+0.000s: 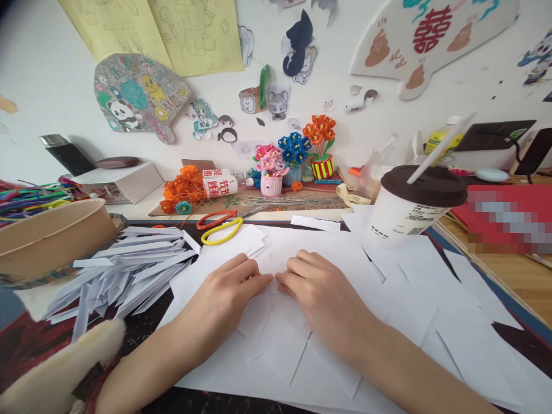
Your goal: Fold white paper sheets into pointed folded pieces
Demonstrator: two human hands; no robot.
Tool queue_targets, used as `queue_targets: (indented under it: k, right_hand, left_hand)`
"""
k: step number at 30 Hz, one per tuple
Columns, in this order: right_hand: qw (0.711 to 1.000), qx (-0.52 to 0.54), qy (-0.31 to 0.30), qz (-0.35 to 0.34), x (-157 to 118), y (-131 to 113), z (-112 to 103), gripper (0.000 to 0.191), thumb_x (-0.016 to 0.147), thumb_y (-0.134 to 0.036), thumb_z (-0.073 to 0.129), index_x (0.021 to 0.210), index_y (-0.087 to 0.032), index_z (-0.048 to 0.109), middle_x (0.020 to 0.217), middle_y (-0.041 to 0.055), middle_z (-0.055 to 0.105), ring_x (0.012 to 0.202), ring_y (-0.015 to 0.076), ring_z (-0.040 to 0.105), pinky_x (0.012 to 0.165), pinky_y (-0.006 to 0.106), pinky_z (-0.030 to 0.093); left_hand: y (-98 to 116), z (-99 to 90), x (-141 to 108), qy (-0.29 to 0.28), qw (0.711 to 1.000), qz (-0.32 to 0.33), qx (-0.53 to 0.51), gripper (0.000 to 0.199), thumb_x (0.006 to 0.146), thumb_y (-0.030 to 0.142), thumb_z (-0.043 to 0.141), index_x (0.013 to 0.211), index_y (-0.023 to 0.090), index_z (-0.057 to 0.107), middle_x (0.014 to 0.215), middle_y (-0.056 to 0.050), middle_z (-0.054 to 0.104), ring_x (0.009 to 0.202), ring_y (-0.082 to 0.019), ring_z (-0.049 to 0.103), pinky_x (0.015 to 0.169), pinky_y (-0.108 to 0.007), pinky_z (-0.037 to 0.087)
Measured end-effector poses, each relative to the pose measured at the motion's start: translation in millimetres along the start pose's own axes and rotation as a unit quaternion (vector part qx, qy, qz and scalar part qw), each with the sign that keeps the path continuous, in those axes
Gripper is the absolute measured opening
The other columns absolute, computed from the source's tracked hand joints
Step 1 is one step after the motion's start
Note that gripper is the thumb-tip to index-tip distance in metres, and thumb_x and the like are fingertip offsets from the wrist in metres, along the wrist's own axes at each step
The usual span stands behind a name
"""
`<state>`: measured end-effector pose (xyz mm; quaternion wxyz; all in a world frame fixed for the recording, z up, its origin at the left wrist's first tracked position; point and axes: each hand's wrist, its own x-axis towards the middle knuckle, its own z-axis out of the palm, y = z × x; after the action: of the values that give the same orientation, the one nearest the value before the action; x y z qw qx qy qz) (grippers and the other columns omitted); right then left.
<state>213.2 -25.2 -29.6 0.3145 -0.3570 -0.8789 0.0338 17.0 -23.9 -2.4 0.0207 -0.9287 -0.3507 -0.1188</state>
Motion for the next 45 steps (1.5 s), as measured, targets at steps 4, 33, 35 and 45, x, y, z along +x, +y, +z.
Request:
queue_targets:
  k: [4,33,35,45]
  right_hand:
    - [1.0,0.002,0.004,-0.001,-0.4,-0.7,0.3,0.024,0.095,-0.009,0.047,0.086,-0.011,0.07,0.07,0.0066,0.059,0.071,0.0202,0.051,0.063,0.035,0.041]
    - [0.999,-0.04,-0.033,0.007,1.1,-2.4,-2.8,0.025,0.095,-0.009,0.046,0.085,-0.013,0.069,0.067,0.0029,0.055,0.067,0.0187,0.049,0.06,0.032,0.037]
    - [0.999,-0.034,-0.037,0.012,0.5,-2.3,-3.2,0.025,0.095,-0.009,0.046,0.085,-0.014,0.069,0.068,0.0029,0.056,0.068,0.0188,0.05,0.061,0.032,0.037]
    - [0.998,-0.031,-0.045,0.012,0.3,-1.1,-2.6,0.025,0.095,-0.01,0.047,0.082,-0.014,0.068,0.069,0.0025,0.054,0.069,0.0179,0.048,0.061,0.032,0.037]
  left_hand:
    - [0.2,0.2,-0.3,-0.009,1.0,-0.004,-0.001,0.015,0.092,0.009,0.05,0.083,0.014,0.062,0.082,-0.005,0.057,0.079,-0.02,0.049,0.062,-0.029,0.044]
    - [6.1,-7.7,-9.1,-0.021,0.991,-0.059,0.12,0.024,0.081,0.008,0.058,0.1,0.02,0.068,0.063,-0.001,0.067,0.062,-0.021,0.057,0.066,-0.036,0.042]
    - [5.6,-10.1,-8.4,-0.031,0.988,-0.093,0.123,0.025,0.083,0.011,0.058,0.101,0.025,0.07,0.057,-0.001,0.066,0.059,-0.021,0.058,0.066,-0.035,0.042]
    - [1.7,-7.8,-8.2,0.033,0.993,-0.069,0.093,0.019,0.083,0.007,0.054,0.08,0.018,0.069,0.054,-0.001,0.06,0.052,-0.019,0.053,0.055,-0.032,0.041]
